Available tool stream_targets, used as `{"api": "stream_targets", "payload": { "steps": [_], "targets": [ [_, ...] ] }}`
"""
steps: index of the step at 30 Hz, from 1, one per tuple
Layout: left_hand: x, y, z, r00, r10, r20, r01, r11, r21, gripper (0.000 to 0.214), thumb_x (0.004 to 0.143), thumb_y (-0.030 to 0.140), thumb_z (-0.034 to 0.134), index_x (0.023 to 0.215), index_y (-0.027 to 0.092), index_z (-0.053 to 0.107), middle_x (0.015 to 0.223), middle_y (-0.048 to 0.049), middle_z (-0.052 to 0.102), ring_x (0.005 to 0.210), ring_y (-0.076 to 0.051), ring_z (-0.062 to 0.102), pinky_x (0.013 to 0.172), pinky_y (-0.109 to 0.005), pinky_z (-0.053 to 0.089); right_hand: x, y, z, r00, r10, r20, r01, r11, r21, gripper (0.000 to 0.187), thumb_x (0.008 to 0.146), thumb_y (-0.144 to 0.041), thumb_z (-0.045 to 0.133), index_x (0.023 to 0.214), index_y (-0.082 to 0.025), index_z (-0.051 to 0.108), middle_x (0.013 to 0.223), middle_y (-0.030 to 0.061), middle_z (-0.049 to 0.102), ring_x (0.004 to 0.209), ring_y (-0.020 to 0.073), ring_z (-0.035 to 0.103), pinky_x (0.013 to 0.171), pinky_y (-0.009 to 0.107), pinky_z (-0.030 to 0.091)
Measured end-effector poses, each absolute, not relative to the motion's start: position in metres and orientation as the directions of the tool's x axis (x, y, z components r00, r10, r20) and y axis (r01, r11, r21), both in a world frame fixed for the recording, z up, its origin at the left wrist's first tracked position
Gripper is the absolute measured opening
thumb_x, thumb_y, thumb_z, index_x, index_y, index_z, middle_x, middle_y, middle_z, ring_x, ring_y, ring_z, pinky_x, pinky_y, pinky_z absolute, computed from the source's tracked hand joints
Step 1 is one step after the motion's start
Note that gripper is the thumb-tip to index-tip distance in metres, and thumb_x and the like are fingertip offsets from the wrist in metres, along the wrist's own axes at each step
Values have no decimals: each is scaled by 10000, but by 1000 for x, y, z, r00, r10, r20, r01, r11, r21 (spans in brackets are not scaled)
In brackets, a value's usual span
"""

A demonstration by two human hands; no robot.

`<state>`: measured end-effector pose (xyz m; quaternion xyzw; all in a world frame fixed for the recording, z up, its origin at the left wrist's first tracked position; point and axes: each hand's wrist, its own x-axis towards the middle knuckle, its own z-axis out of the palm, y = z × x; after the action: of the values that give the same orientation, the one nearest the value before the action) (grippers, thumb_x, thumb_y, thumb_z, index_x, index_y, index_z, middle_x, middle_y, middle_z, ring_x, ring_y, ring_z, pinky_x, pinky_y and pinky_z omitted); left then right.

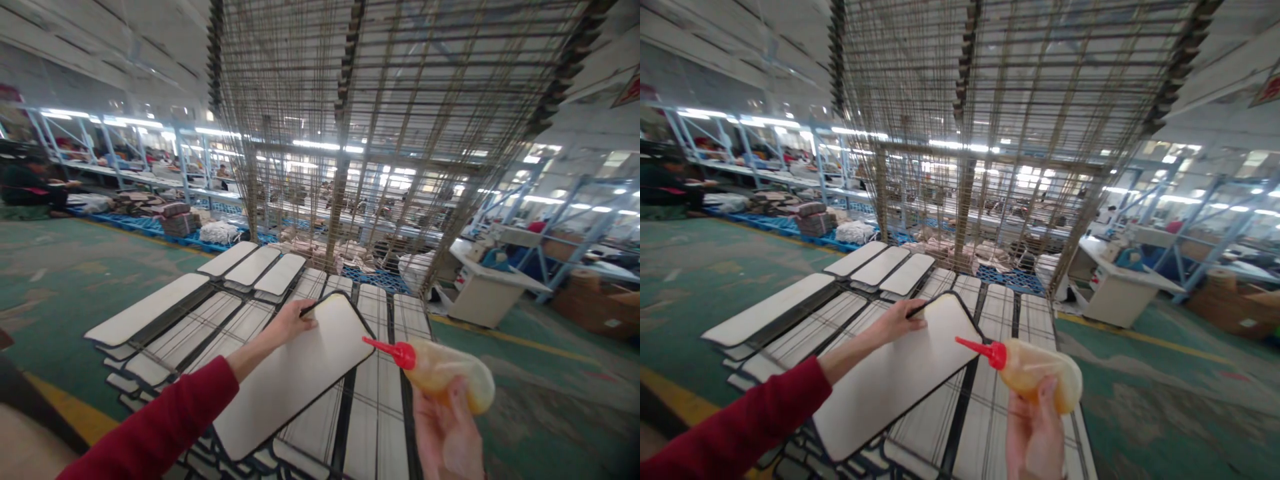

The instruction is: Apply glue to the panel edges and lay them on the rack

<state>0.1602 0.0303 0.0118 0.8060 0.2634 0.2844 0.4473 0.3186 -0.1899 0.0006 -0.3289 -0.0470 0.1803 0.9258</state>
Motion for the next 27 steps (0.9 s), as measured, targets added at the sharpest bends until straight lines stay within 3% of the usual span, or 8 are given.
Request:
{"api": "stream_targets", "payload": {
  "steps": [6,12,17,19,22,25,27],
  "targets": [
    [162,33,12,590,793,150,37,-212,977,234,550,228,660,768,148,631,710,3,625,745,-182,589,679,-249,435,320,-190,-13,960,269,80,-141,707,-693,453,572,-309,860,957,-175,664,1022,20,662,1007,168,605,727,201,560],
    [158,21,14,648,761,8,-80,58,995,325,516,260,749,799,149,635,683,-5,664,614,-163,602,579,-242,452,333,-163,-26,965,188,180,-7,710,-705,476,539,-325,875,919,-168,636,950,2,651,906,160,617,779,279,561],
    [159,31,11,573,811,-117,-146,241,959,340,451,195,828,725,128,638,614,-19,666,536,-153,599,530,-239,462,312,-163,-52,936,333,114,-121,608,-785,460,531,-306,877,894,-140,649,841,27,683,780,154,641,690,234,560],
    [163,42,2,482,858,-177,-134,272,953,281,502,150,817,695,133,613,577,-2,643,522,-136,588,521,-220,455,301,-168,-55,914,401,60,-192,560,-806,437,538,-332,871,866,-135,658,830,49,693,783,168,649,667,223,562],
    [175,58,-21,378,891,-252,-73,300,951,169,681,138,740,792,126,613,656,-12,653,593,-136,612,567,-226,480,300,-179,-49,932,361,27,-199,574,-794,415,543,-391,861,826,-165,657,872,39,696,823,174,646,657,207,563],
    [191,68,-49,308,891,-333,18,344,939,230,860,250,619,1052,122,606,979,-74,658,823,-172,639,713,-321,534,322,-193,-47,969,248,-9,-160,596,-787,410,569,-391,857,854,-174,657,945,20,692,858,154,640,664,166,553],
    [198,70,-67,284,897,-337,56,336,940,327,905,325,565,1181,150,564,1154,-93,599,960,-201,614,804,-400,532,343,-206,-56,968,249,-7,-155,579,-800,413,641,-357,827,971,-176,659,1002,20,688,889,157,642,681,181,558]
  ]
}}
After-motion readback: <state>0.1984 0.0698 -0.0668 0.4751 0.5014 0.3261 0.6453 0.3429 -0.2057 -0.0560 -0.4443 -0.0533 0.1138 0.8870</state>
